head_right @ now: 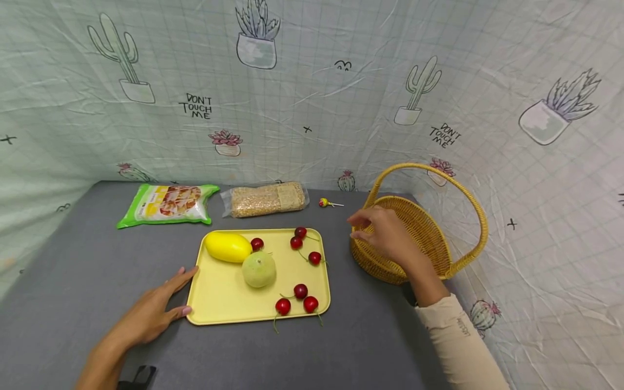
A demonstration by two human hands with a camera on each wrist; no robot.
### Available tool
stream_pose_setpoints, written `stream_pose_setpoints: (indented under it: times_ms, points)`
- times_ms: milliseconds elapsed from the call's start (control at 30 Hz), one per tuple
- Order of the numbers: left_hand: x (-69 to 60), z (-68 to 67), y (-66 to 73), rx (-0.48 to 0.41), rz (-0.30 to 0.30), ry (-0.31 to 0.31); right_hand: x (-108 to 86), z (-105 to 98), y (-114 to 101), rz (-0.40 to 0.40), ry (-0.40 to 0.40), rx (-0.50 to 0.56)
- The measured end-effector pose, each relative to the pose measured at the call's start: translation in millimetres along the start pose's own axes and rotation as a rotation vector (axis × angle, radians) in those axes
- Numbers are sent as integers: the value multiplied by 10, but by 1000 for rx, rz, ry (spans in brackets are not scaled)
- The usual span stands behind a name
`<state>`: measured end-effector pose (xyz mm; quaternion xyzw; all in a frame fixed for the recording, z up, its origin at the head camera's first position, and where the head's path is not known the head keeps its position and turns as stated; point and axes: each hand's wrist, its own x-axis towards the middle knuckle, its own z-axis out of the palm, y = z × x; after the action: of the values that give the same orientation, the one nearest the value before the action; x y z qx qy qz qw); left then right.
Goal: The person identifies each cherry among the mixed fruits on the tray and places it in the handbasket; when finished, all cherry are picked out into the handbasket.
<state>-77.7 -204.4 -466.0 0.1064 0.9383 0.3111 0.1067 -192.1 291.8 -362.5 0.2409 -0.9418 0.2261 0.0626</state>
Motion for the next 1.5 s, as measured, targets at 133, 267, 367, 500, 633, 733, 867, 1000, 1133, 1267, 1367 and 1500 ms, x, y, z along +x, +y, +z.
stream_pose_setpoints:
  times_ms: [133, 267, 367, 500, 633, 733, 867, 1000, 1133, 1267, 1367, 1500]
  points:
    - [15, -8, 5, 6, -6, -3, 1, 46, -96, -5, 7, 8]
    - [13, -12, 11, 1, -6, -2, 9, 86, -187, -4, -3, 9]
    - [8, -13, 10, -1, 2, 4, 16, 134, -239, -10, -15, -9]
    - [14, -16, 5, 9, 7, 7, 11, 229, -277, -22, -31, -21]
    - [9, -19, 10, 4, 7, 5, -13, 348, -304, -20, -39, 6]
    - [5, -20, 6, 3, 6, 4, -24, 433, -323, -30, -41, 12]
    - [5, -22, 0, 11, 8, 7, -26, 534, -337, -65, -43, 3]
    - [-6, -16, 10, 6, 20, 14, -29, 634, -341, -79, -59, 8]
    - [-14, -6, 17, -3, 22, 15, -30, 732, -332, -81, -86, 6]
    - [-16, 5, 16, 4, 8, 9, -10, 819, -327, -80, -116, 0]
    - [-18, 11, 15, 5, 3, 7, 13, 873, -326, -74, -146, 2]
    - [-22, 14, 14, 2, 6, 14, 33, 933, -321, -74, -171, -19]
